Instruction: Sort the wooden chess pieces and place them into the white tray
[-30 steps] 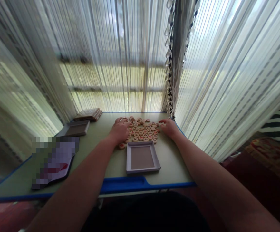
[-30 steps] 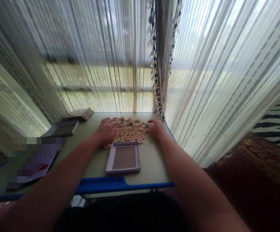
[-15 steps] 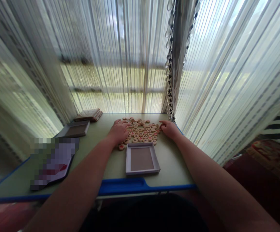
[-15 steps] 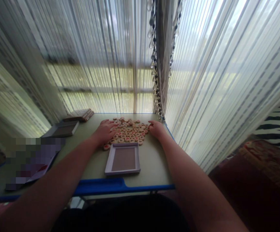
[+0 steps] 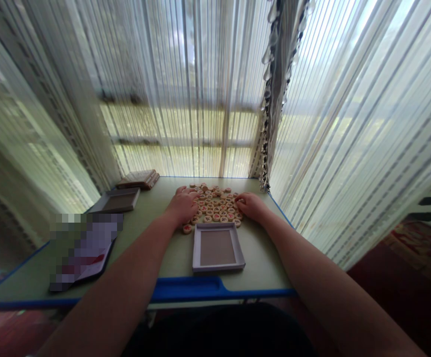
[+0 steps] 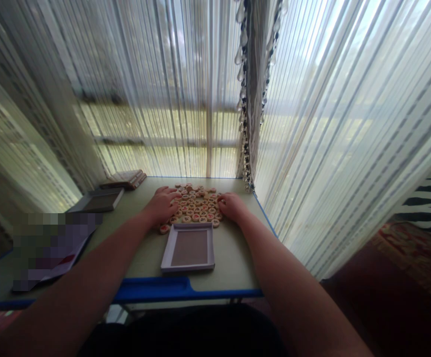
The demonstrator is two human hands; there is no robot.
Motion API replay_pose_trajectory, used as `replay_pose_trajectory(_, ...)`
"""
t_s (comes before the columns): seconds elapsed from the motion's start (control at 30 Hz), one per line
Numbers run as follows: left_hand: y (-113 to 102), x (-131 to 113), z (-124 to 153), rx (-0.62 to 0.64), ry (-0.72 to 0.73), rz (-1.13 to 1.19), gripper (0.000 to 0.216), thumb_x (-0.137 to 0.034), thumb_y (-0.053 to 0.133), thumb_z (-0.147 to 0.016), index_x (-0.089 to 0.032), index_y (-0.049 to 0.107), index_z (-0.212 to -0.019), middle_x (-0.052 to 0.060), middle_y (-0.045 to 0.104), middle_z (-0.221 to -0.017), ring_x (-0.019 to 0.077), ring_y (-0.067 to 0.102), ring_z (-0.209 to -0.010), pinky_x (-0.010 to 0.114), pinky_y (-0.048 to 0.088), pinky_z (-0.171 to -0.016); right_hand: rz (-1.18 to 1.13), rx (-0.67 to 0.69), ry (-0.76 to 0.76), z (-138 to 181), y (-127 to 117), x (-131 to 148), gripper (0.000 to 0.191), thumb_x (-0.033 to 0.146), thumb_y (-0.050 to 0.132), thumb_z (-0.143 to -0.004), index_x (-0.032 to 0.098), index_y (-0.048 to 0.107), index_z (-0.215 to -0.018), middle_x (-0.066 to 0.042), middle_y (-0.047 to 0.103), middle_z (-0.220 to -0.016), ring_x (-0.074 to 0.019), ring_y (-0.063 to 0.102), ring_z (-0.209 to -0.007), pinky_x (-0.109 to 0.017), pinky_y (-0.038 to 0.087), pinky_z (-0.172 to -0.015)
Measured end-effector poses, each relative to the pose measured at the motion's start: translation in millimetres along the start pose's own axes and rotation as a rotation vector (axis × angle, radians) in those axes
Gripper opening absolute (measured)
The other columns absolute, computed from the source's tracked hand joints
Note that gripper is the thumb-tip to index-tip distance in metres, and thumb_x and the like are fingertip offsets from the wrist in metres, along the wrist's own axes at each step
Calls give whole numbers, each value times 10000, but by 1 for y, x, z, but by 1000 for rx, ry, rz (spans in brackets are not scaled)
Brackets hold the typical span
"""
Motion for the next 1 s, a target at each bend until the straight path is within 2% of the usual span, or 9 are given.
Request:
replay_pose_trajectory(0.17,-2,-2,1,-9,3,20,399,-275,466,-718,-157,646,-1054,120,598,-1132,272,468,-1116,425,323,-1015,-57,7,121,-1,4,0,218,310,545,-773,197,689,-892,-53,697,-869,-176,616,-801,-254,438,-738)
replay_pose_trajectory(0.43,-4,-5,1,13,0,-16,352,-275,458,-741,-182,659,-1015,105,588,-1153,253,460,-1128,415,312,-1025,-287,-79,199,-4,9,-8,221,230,592,-729,154,633,-932,-49,677,-903,-138,605,-793,-234,449,-733)
replay_pose_trajectory(0.57,-5,-7,1,14,8,-3,332,-263,461,-740,-182,663,-991,101,587,-1160,249,460,-1126,414,312,-1024,-250,-154,192,-4,3,-8,178,176,560,-727,146,645,-880,-48,660,-865,-136,584,-739,-247,449,-717)
replay_pose_trajectory(0.73,-6,-7,1,12,3,7,324,-288,462,-752,-193,664,-987,92,587,-1155,248,463,-1119,410,318,-1019,-145,-140,80,-3,-4,-1,218,60,494,-700,161,680,-753,-54,658,-891,-155,575,-874,-262,404,-848)
replay_pose_trajectory(0.87,-7,-6,0,5,9,17,350,-306,458,-757,-165,664,-1002,109,589,-1142,254,459,-1126,413,306,-1026,-98,-111,89,1,-9,-3,195,179,560,-712,173,692,-856,-50,678,-859,-175,583,-850,-273,410,-819)
replay_pose_trajectory(1.0,-7,-7,0,-3,21,12,318,-301,458,-762,-189,677,-963,95,597,-1148,250,467,-1128,421,317,-1019,-42,-82,113,4,-8,-3,172,239,573,-713,165,699,-804,-58,679,-837,-167,588,-776,-245,416,-730)
Point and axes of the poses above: each hand's wrist, its own z-axis away from the middle knuckle, its own y-axis out of the palm, x = y × z, the point moved 6 cm from there along -z, towards the middle knuckle
